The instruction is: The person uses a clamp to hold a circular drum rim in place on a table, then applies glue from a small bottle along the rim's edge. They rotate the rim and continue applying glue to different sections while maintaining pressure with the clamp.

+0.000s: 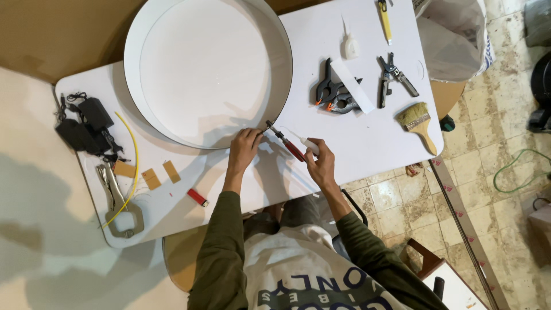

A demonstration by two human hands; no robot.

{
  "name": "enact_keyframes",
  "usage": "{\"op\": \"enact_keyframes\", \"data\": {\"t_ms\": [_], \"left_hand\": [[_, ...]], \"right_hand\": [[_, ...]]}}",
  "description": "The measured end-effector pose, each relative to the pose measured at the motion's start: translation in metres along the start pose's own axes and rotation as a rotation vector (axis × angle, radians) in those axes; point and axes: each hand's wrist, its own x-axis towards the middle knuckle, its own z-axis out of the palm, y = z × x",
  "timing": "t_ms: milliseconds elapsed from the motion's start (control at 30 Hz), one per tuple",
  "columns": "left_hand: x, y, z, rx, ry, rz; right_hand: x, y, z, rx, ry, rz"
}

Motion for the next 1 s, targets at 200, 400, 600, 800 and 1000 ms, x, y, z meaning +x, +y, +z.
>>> {"op": "enact_keyframes", "data": {"t_ms": [200, 400, 600, 800, 1000], "left_hand": [[0.016, 0.008, 0.008, 0.031, 0.009, -0.049], [0.017, 0.01, 0.012, 0.058, 0.094, -0.061], [0.021, 0.042, 0.002, 0.313, 0.155, -0.094], [0.032, 0.056, 0.004, 0.291, 0.122, -0.211], [0.046, 0.05, -0.001, 0.175, 0.022, -0.193]], "right_hand": [[0.027, 0.014, -0.014, 0.008, -0.022, -0.031], [0.047, 0.023, -0.027, 0.05, -0.053, -0.06], [0.068, 0.032, -0.036, 0.045, -0.107, -0.102], [0.071, 0.035, -0.037, 0.008, -0.183, -0.186], [0.071, 0.032, -0.029, -0.007, -0.212, -0.266]]}}
